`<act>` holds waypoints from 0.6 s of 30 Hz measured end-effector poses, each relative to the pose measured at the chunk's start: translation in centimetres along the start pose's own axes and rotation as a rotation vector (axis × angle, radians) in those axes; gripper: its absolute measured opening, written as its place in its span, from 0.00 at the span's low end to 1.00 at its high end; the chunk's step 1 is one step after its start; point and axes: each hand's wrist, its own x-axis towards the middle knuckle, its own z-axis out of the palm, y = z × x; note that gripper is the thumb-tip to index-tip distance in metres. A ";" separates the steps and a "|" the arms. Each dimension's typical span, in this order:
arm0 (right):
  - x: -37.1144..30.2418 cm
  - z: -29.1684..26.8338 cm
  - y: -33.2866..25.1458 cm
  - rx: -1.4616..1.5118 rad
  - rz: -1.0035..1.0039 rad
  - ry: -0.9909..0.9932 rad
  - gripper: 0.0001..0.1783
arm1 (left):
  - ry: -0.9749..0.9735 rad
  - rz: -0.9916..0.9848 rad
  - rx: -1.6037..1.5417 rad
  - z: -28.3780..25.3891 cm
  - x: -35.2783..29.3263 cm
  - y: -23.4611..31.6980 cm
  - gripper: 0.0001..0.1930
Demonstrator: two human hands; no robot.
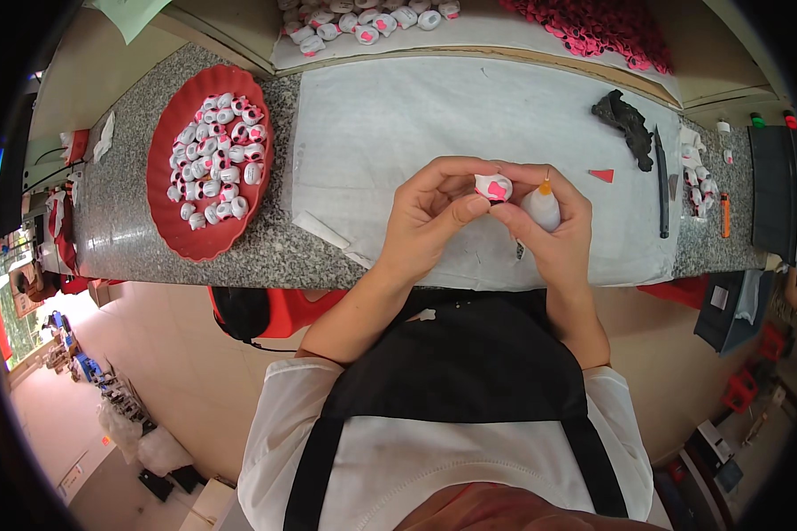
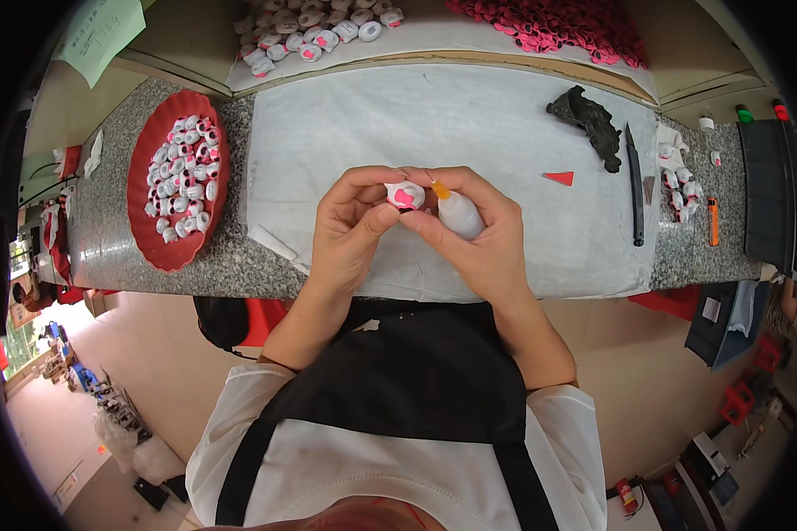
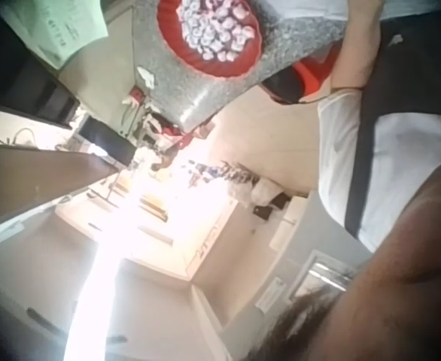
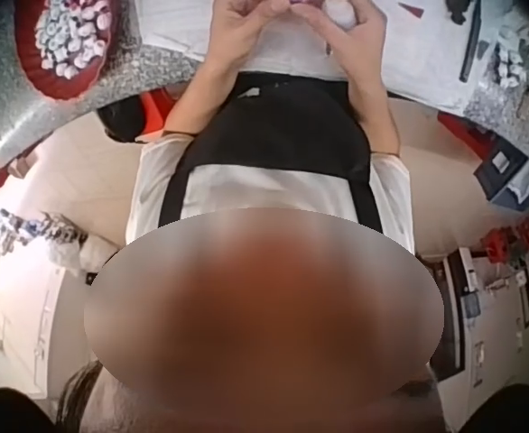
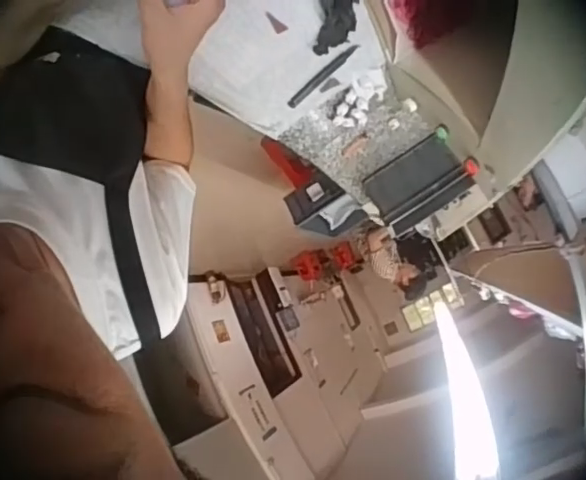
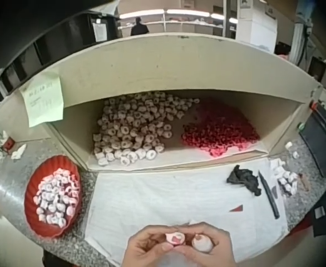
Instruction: Applying glue and attaching small pink bow pieces to toy cat heads.
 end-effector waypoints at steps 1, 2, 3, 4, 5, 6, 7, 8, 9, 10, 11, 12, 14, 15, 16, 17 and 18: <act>0.0 -0.1 -0.1 0.011 0.000 0.001 0.14 | -0.002 0.005 0.008 0.1 0.0 0.0 0.12; 0.0 0.0 -0.2 0.011 0.002 0.001 0.14 | -0.004 0.010 0.015 0.2 0.0 0.1 0.12; -0.1 0.1 -0.3 0.015 0.001 0.000 0.14 | -0.003 0.009 0.015 0.2 0.0 0.1 0.12; -0.1 0.1 -0.3 0.018 0.000 0.002 0.14 | -0.003 -0.006 -0.009 0.2 0.0 0.1 0.12; -0.1 0.1 -0.3 0.018 0.000 0.003 0.14 | -0.002 -0.021 -0.034 0.2 0.0 0.1 0.12; -0.1 0.2 -0.3 0.018 -0.002 0.010 0.14 | -0.003 -0.021 -0.034 0.2 0.0 0.1 0.12; -0.1 0.2 -0.3 0.020 -0.004 0.016 0.14 | 0.005 -0.030 -0.028 0.2 0.0 0.1 0.12; -0.1 0.3 -0.3 0.020 -0.004 0.016 0.14 | 0.012 -0.039 -0.023 0.1 -0.1 0.2 0.12; -0.2 0.4 -0.3 0.032 -0.001 0.024 0.13 | 0.012 -0.039 -0.022 0.1 -0.1 0.2 0.12; -0.2 0.4 -0.3 0.043 0.002 0.032 0.13 | 0.003 -0.033 -0.023 0.0 -0.1 0.1 0.12; -0.2 0.4 -0.4 0.042 0.002 0.033 0.13 | -0.006 -0.028 -0.025 0.0 -0.1 0.1 0.12; -0.3 0.3 -0.4 0.059 0.025 0.024 0.13 | -0.007 -0.028 -0.026 -0.1 -0.1 0.1 0.12; -0.3 0.3 -0.4 0.077 0.048 0.012 0.13 | -0.009 -0.038 -0.020 -0.1 -0.2 0.1 0.12; -0.3 0.4 -0.3 0.078 0.051 0.014 0.13 | -0.008 -0.037 -0.020 -0.1 -0.2 0.1 0.12; -0.3 0.4 -0.3 0.079 0.052 0.016 0.13 | -0.011 -0.034 -0.020 -0.1 -0.2 0.2 0.12; -0.3 0.4 -0.2 0.078 0.052 0.016 0.13 | -0.014 -0.031 -0.020 -0.1 -0.1 0.2 0.12; -0.3 0.5 -0.2 0.101 0.056 0.028 0.13 | -0.014 -0.030 -0.020 -0.1 -0.1 0.2 0.12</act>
